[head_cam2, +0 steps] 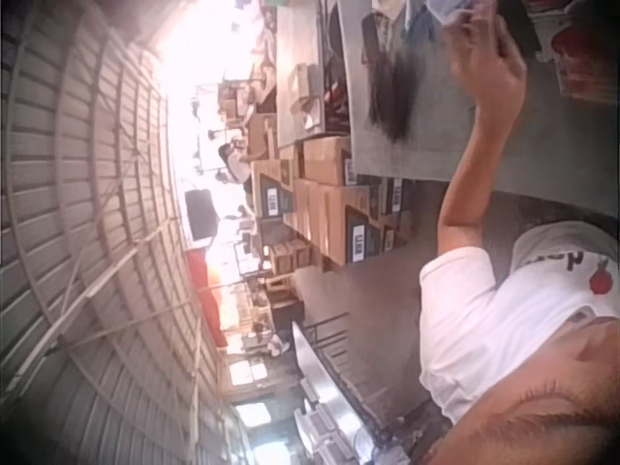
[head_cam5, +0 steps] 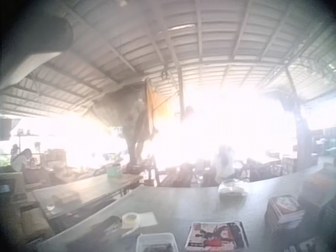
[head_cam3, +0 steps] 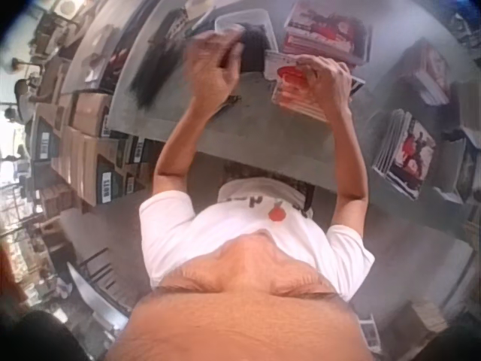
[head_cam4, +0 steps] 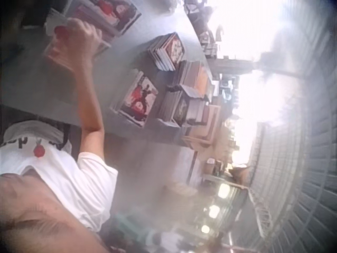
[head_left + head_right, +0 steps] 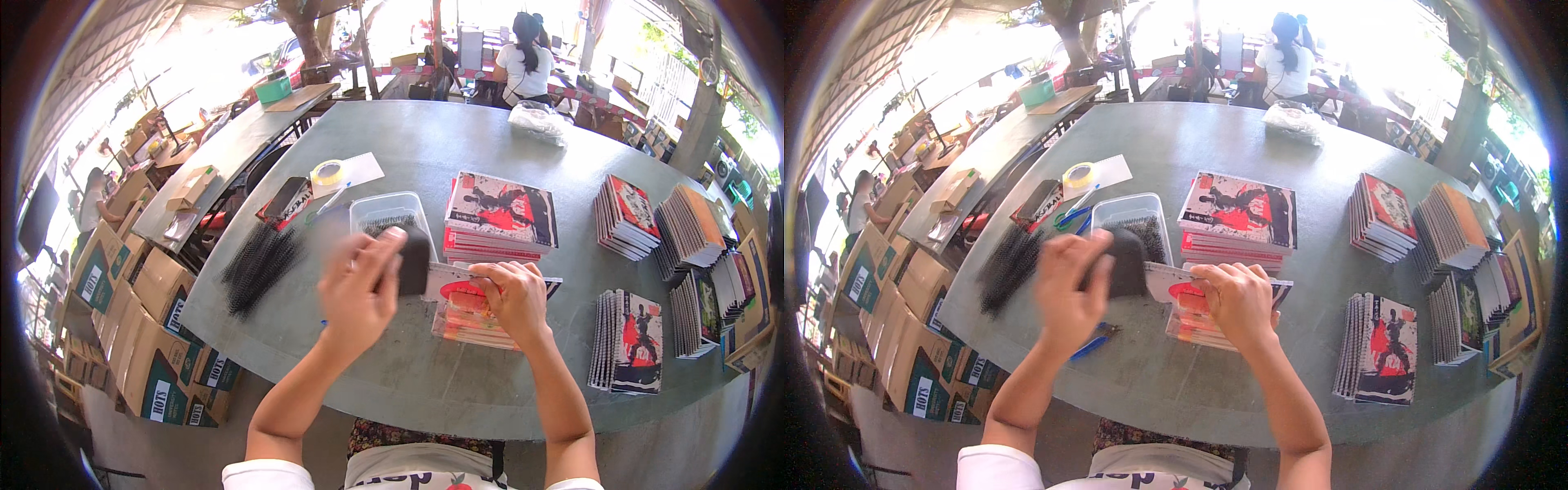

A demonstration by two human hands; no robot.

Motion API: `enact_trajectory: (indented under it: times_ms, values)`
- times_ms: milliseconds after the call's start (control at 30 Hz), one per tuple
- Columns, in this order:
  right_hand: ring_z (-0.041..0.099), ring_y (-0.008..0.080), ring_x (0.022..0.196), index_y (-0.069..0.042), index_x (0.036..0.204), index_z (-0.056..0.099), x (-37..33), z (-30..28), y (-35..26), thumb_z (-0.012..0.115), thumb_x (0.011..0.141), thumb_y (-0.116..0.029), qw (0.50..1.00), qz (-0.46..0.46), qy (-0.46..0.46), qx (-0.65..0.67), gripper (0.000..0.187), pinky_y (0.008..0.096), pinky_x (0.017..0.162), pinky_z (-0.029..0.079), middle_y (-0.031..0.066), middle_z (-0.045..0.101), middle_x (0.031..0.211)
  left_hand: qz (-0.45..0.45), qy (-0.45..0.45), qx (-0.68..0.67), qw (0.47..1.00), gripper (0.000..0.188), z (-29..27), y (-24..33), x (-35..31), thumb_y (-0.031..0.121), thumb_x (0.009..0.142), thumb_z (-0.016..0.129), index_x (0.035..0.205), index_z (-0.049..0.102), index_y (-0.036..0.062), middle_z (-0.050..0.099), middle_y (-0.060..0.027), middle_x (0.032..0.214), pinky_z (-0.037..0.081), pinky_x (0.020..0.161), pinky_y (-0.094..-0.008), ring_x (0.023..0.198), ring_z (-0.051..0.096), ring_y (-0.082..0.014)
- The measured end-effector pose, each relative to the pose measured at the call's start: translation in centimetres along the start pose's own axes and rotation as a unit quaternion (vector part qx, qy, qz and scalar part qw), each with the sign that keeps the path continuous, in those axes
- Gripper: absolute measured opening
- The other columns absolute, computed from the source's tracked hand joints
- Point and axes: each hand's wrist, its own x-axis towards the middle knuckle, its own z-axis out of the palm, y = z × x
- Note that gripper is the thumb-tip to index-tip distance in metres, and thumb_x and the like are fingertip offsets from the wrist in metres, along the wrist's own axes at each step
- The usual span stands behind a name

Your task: The person assembles spiral-bound notebooks by inserting plastic spiral bindings through pre-punched holes in the covers and pages, then trims the excess binding using blue-handled shears and places the finished notebooks onto a stack.

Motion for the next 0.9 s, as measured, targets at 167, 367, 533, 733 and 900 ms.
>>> enact_trajectory:
  times_ms: [167,367,533,733,900]
  values:
    - [0.062,0.0181,0.075,-0.015,0.091,0.067,0.4,0.0,0.2,0.065,0.076,-0.016,1.000,-0.013,0.026,-0.010,0.015,0.0328,0.071,0.042,0.0002,0.067,0.080,0.019,-0.273,-0.072,0.959,0.040,1.2,-0.1,-5.4,-0.002,0.073,0.066,0.109,0.064,0.0133,0.061,-0.0076,0.090,0.048,0.060,-0.0348,0.075,0.056,-0.0211]
    - [0.061,0.0167,0.074,-0.015,0.089,0.068,0.0,0.8,-0.4,0.064,0.077,-0.015,0.998,-0.028,0.064,-0.009,0.013,0.0318,0.069,0.041,-0.0007,0.067,0.079,-0.021,-0.229,-0.053,0.972,0.036,2.1,-0.3,-4.8,-0.001,0.073,0.067,0.107,0.064,0.0092,0.058,-0.0050,0.084,0.048,0.068,-0.0327,0.080,0.056,-0.0205]
    - [0.062,0.0170,0.074,-0.015,0.090,0.068,-0.4,1.0,-0.3,0.063,0.076,-0.012,0.997,-0.026,0.074,-0.010,0.014,0.0317,0.069,0.041,-0.0002,0.067,0.078,0.012,-0.003,-0.008,1.000,0.030,0.5,0.1,-0.3,0.006,0.075,0.066,0.104,0.066,0.0143,0.057,-0.0062,0.084,0.050,0.063,-0.0349,0.079,0.058,-0.0231]
    - [0.061,0.0179,0.075,-0.014,0.091,0.066,-0.9,0.7,-0.3,0.063,0.075,-0.007,0.997,-0.036,0.070,-0.018,0.017,0.0318,0.070,0.041,0.0006,0.066,0.078,-0.002,-0.025,-0.087,0.996,0.036,1.3,0.8,0.0,0.004,0.072,0.068,0.107,0.064,0.0150,0.058,-0.0068,0.087,0.050,0.064,-0.0362,0.081,0.058,-0.0243]
    - [0.061,0.0222,0.080,-0.010,0.095,0.063,-0.6,0.0,-1.0,0.060,0.076,-0.004,0.997,-0.027,0.070,-0.035,0.020,0.0344,0.074,0.042,0.0044,0.065,0.084,-0.026,-0.231,-0.086,0.969,0.032,2.6,1.1,-1.8,0.006,0.074,0.068,0.106,0.063,0.0085,0.055,-0.0075,0.088,0.049,0.070,-0.0337,0.082,0.056,-0.0231]
